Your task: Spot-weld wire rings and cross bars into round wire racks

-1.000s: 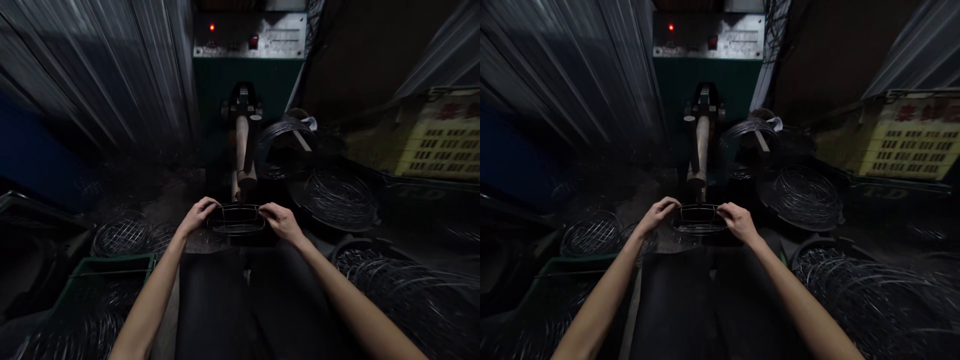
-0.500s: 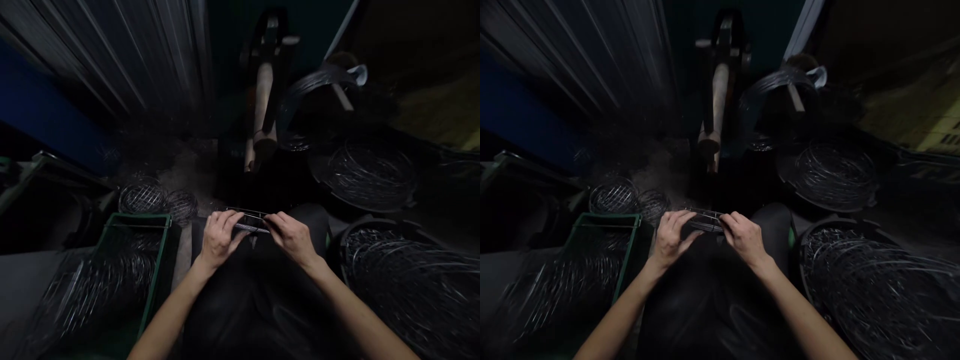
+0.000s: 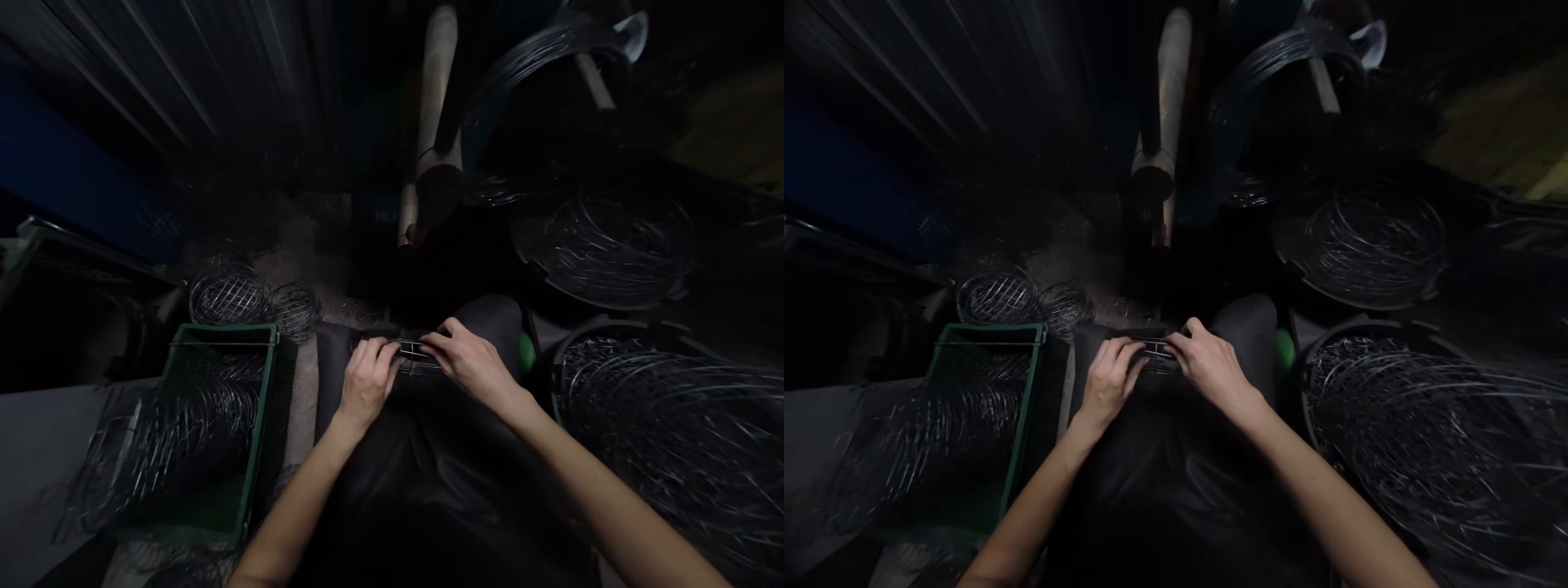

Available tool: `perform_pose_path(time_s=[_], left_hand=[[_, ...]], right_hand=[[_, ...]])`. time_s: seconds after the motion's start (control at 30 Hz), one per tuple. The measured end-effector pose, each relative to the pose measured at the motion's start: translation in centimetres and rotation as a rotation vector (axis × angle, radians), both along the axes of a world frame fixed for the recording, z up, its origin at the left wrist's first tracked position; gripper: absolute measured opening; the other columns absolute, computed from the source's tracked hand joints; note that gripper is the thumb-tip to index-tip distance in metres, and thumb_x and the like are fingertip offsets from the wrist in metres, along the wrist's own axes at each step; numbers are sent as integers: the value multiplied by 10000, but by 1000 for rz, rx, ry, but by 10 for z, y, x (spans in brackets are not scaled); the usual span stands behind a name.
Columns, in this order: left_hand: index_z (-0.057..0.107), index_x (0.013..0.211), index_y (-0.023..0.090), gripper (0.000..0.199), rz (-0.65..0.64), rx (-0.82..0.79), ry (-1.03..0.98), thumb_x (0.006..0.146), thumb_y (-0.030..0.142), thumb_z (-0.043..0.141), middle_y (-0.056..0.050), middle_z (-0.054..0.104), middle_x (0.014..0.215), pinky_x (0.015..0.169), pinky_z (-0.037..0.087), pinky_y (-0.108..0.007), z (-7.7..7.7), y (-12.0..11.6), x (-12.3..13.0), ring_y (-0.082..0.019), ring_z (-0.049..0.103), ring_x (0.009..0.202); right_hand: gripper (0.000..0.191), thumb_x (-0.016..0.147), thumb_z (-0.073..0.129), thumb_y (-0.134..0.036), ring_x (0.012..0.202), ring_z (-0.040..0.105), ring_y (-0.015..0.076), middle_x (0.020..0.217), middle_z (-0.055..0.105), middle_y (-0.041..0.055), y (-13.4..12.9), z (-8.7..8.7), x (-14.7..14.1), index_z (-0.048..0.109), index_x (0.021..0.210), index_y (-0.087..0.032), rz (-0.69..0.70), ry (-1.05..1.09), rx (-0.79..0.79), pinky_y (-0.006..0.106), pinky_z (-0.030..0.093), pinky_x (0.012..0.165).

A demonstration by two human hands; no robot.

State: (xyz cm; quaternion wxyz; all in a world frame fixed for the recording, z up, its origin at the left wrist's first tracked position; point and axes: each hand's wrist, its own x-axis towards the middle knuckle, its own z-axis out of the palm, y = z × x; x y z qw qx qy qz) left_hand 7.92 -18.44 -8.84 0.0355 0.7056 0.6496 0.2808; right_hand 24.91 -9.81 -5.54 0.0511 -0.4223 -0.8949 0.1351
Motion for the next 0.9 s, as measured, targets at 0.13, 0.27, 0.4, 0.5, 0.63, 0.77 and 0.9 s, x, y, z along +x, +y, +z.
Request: perform_pose_path(time_s=[0.13,0.27,0.4,0.5,0.63,0.77,0.9], left_hand=[[593,915,167,205,15,-38,43,891,319,457,-66,582,849,713,432,-290,4,7,2,-174,504,791],[597,777,174,253,80,-54,94,884,356,458,-49,556,751,679,390,-284,7,9,4,-173,460,743],[606,820,174,258,95,-70,106,861,398,484,-56,567,780,685,370,-291,10,6,5,-186,463,788],[608,822,176,282,99,-88,123,845,433,495,-54,571,777,671,347,-305,12,4,6,-186,457,755],[608,755,191,290,166,-95,154,839,447,501,-42,566,730,649,299,-321,12,5,7,-187,452,726],[609,747,196,305,176,-115,152,829,470,505,-39,567,734,644,279,-321,12,7,9,-189,460,747],[608,739,200,300,194,-96,166,831,466,505,-34,553,724,645,274,-312,12,5,11,-183,460,743]], right_hand=[[215,902,458,-312,611,544,113,724,588,17,1,4,-7,634,816,-224,26,-98,-27,242,285,482],[201,897,472,-309,666,570,131,709,617,20,-3,6,-10,622,801,-215,19,-136,3,249,263,491],[199,896,471,-318,663,579,138,714,635,20,-6,6,-11,632,834,-220,4,-171,18,261,253,495],[208,901,458,-317,648,581,135,721,644,18,-7,4,-11,638,847,-227,-6,-174,11,263,251,497],[226,906,440,-324,629,580,136,740,655,21,-9,3,-12,645,872,-234,-32,-193,-12,262,233,489],[241,908,431,-337,625,580,134,757,662,29,-10,4,-12,646,880,-233,-44,-205,-33,258,224,490],[259,918,401,-353,645,590,137,785,665,15,-11,7,-13,635,902,-242,-48,-254,-25,261,213,492]])
